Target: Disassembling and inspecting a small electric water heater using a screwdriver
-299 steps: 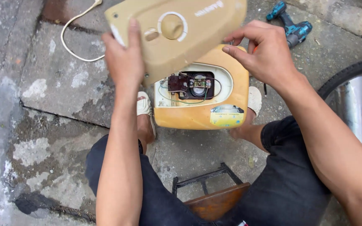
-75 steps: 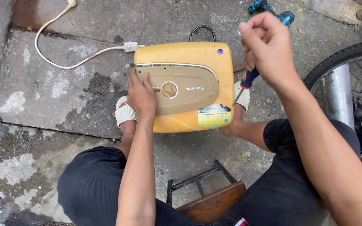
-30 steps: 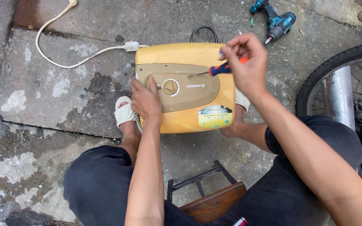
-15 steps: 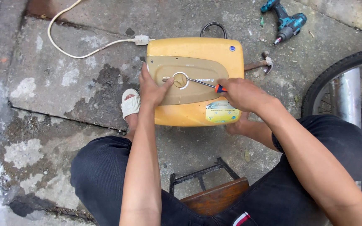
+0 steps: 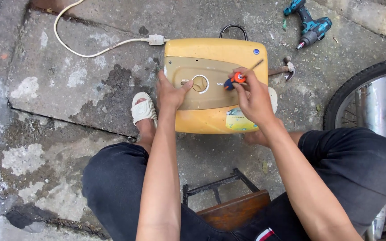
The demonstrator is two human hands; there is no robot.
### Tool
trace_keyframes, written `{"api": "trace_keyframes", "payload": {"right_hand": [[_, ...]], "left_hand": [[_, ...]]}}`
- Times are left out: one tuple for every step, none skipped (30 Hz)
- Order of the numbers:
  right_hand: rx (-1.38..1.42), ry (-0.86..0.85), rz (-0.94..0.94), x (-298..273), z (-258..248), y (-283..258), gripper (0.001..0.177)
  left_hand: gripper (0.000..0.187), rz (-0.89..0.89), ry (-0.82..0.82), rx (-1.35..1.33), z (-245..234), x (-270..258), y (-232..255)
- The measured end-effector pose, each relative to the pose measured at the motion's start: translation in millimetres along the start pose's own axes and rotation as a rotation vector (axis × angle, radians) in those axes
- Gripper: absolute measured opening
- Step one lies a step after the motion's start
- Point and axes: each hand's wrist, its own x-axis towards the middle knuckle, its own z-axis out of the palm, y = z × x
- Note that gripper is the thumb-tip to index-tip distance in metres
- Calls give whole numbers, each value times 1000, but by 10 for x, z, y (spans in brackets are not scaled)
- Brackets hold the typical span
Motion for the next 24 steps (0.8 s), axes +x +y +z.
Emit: {"api": "trace_keyframes", "payload": {"right_hand": [[1,-3,-1,-24,-32,-52,20],[-14,58,-22,-50,-68,-104,25],[-31,116,-38,-71,-119,-163,31],[-34,112,-35,-110,-121,-69,31],[-103,47,-10,-137,-130,31,30],[-172,-17,14,-163,-140,131,29],[-172,-15,13,-147,-202,27,29],[-134,68,13,-134,-260,-77,30],[-91,147,12,-137,-307,-179,32],[-86,144,10,-156,-271,-79,32],[-94,125,34,-198,-262,12,30],[-102,106,57,-240,-260,103,29],[-102,110,52,-242,-300,124,29],[-109,129,41,-245,-341,145,28],[-114,141,37,-271,-366,157,27],[-113,140,38,-296,-362,195,27],[-59,221,7,-289,-371,241,28],[-4,301,-24,-286,-381,288,29],[-3,299,-22,-271,-344,294,29],[-34,207,-5,-258,-307,298,28],[-68,120,10,-205,-274,304,27],[-70,122,8,-158,-257,215,27],[-45,129,10,-106,-224,132,28],[-20,136,11,-54,-189,49,29]], "left_hand": [[106,-2,2,-2,-3,-10,2],[106,-5,4,8,-4,-22,5],[106,-11,2,17,5,-39,18],[106,-15,-2,15,13,-46,-1],[105,-15,3,15,21,-39,7],[104,-14,8,15,28,-32,16],[104,-12,8,15,12,-77,56],[103,-11,5,6,-6,-120,92],[103,-14,6,-4,-28,-182,100],[103,-17,11,-4,-51,-160,91],[102,-14,10,8,-42,-151,84],[102,-11,10,21,-30,-144,83],[102,-4,13,20,-21,-145,93],[101,-2,22,22,-13,-147,103],[101,-7,29,26,-8,-166,78],[101,-9,30,27,-21,-198,77],[99,-11,34,23,-30,-207,108],[98,-13,39,19,-37,-219,137],[98,-15,39,19,-49,-256,137],[100,-14,38,15,-62,-294,136],[103,-7,36,9,-84,-303,171],[103,-4,36,8,-36,-252,104],[103,-11,36,10,-1,-199,28],[103,-19,37,12,33,-144,-49]]}}
